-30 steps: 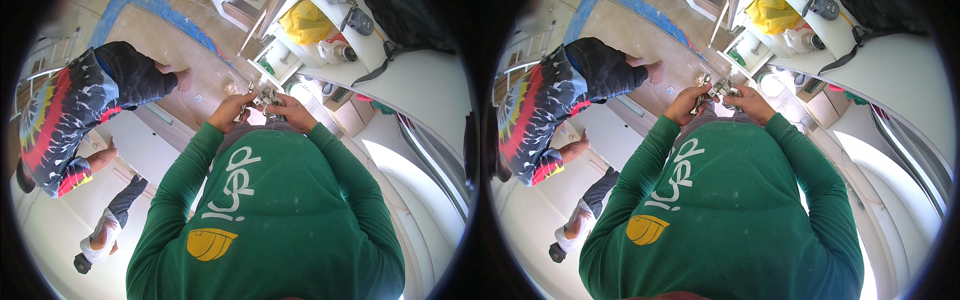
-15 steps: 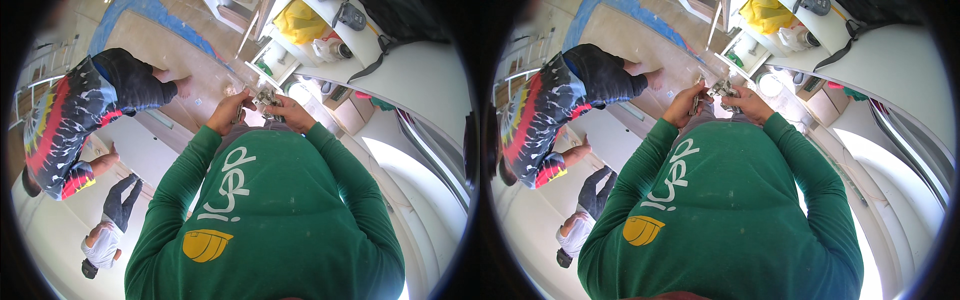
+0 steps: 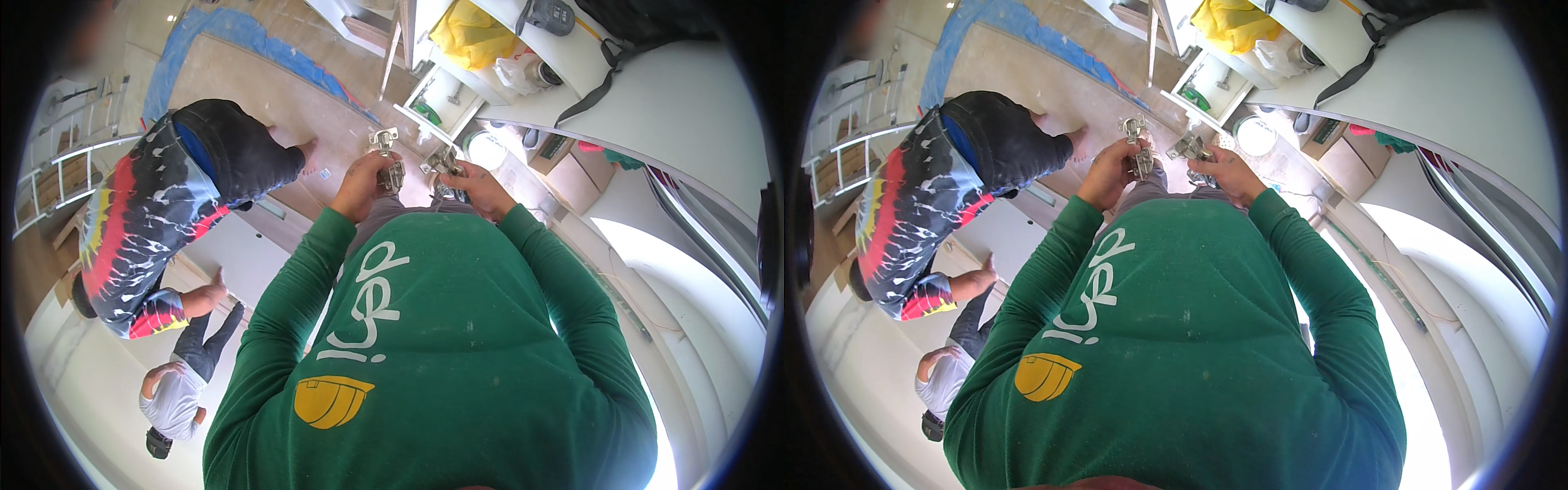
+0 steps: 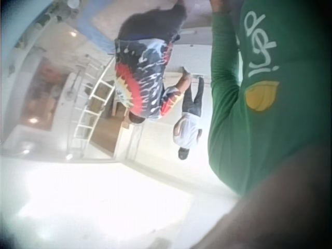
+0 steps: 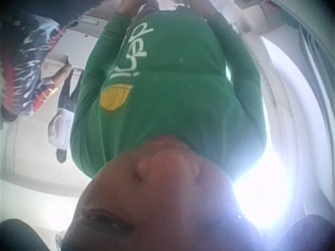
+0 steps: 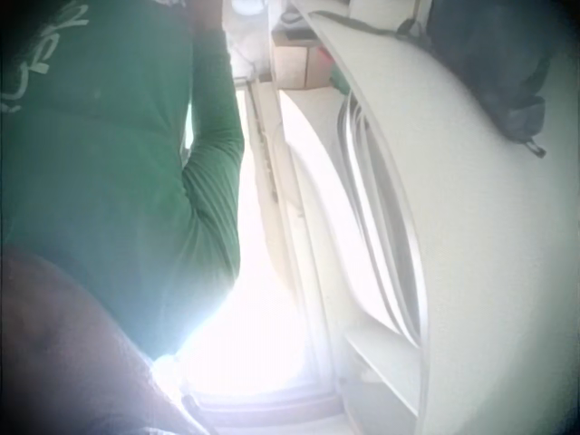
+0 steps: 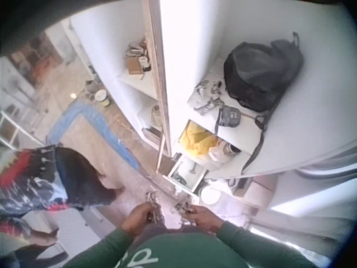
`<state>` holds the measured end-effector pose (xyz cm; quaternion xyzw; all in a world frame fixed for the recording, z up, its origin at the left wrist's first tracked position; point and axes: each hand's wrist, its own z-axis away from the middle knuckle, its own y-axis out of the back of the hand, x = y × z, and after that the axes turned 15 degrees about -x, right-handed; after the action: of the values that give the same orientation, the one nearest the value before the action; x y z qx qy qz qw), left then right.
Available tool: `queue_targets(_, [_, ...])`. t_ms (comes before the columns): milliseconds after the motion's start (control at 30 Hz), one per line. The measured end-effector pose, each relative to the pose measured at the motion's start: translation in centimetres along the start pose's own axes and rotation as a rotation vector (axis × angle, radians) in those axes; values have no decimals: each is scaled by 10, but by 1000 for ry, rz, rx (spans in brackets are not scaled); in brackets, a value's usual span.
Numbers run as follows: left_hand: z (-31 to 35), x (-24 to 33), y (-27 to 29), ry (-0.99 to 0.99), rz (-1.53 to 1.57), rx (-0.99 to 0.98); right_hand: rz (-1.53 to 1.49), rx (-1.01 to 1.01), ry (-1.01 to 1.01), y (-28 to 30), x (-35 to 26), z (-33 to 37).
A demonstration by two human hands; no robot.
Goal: The person picks up and handles multiple metal cabinet hinges and small plastic parts, repeatedly moving them between hands and a nearby shelf. The person does not install the parts during the clip.
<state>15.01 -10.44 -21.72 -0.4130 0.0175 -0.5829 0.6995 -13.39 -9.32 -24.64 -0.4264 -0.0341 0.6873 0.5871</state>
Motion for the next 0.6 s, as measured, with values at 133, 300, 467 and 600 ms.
queue_targets(133, [1, 17, -6, -27, -13, -6, -7, -12, 0, -5, -13, -2])
queue_targets(300, [12, 39, 1, -52, -141, 35, 65, 16, -51, -9, -19, -9])
queue_targets(467, [13, 75, 27, -86, -174, 85, 121, 129, 100, -25, -73, -42])
queue_targets(600, [17, 99, 38, -106, -194, 75, 8, 399, 437, -38, -176, -42])
